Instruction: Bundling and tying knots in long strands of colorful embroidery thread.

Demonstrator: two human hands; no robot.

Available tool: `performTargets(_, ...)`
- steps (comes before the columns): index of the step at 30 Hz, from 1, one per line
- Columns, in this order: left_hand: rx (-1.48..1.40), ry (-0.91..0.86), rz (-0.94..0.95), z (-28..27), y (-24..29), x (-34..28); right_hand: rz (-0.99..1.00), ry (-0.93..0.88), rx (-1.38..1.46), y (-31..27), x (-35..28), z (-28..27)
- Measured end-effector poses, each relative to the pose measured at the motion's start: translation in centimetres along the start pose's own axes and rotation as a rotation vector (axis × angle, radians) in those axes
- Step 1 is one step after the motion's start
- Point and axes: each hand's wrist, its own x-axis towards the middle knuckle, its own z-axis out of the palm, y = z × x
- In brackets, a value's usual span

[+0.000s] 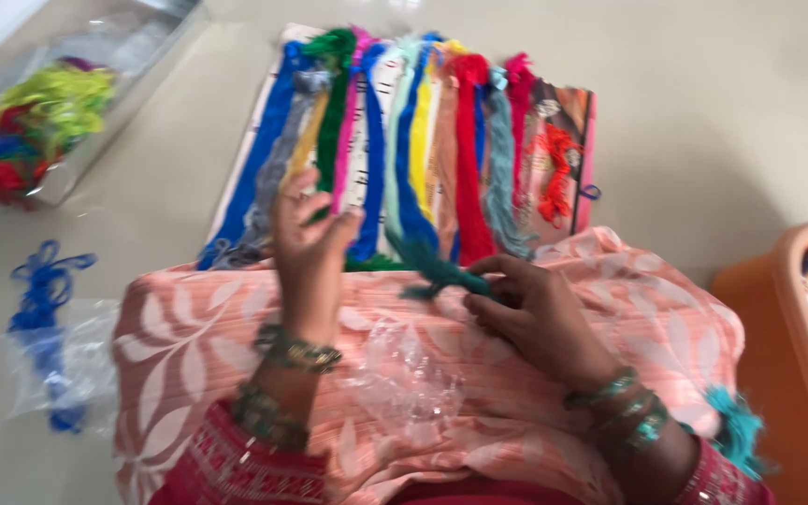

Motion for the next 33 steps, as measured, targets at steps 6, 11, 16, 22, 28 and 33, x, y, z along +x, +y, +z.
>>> performTargets(6,0.155,-0.345,0.027,2.3,-2.4,-4.0,0.079,0.103,-0.102,0.5,-0.3,0.5)
performTargets(11,0.21,-0.456,-0.204,4.3,-5.0,-5.7,-0.357,0.37,-0.312,-0.3,-2.3,1.2)
performTargets(16,0.048,-0.492,-0.273,4.7,-4.7,-5.6,-0.401,0.391,-0.429,-2.4,-5.4,1.7)
performTargets(22,-0.007,-0.5,-0.256,4.4,-4.5,-5.4,-0.493,0.368,-0.37,-2.4,-6.7,2.2)
performTargets(28,0.032,-0.583,-0.235,4.3,-4.5,-5.4,-0.468,0.414,-0.283,-1.9,-6.9,1.6)
performTargets(33,0.06,-0.61,-0.184,4.0,-3.7,-5.4,-0.337,0.359,-0.088,-0.5,-6.2,0.7)
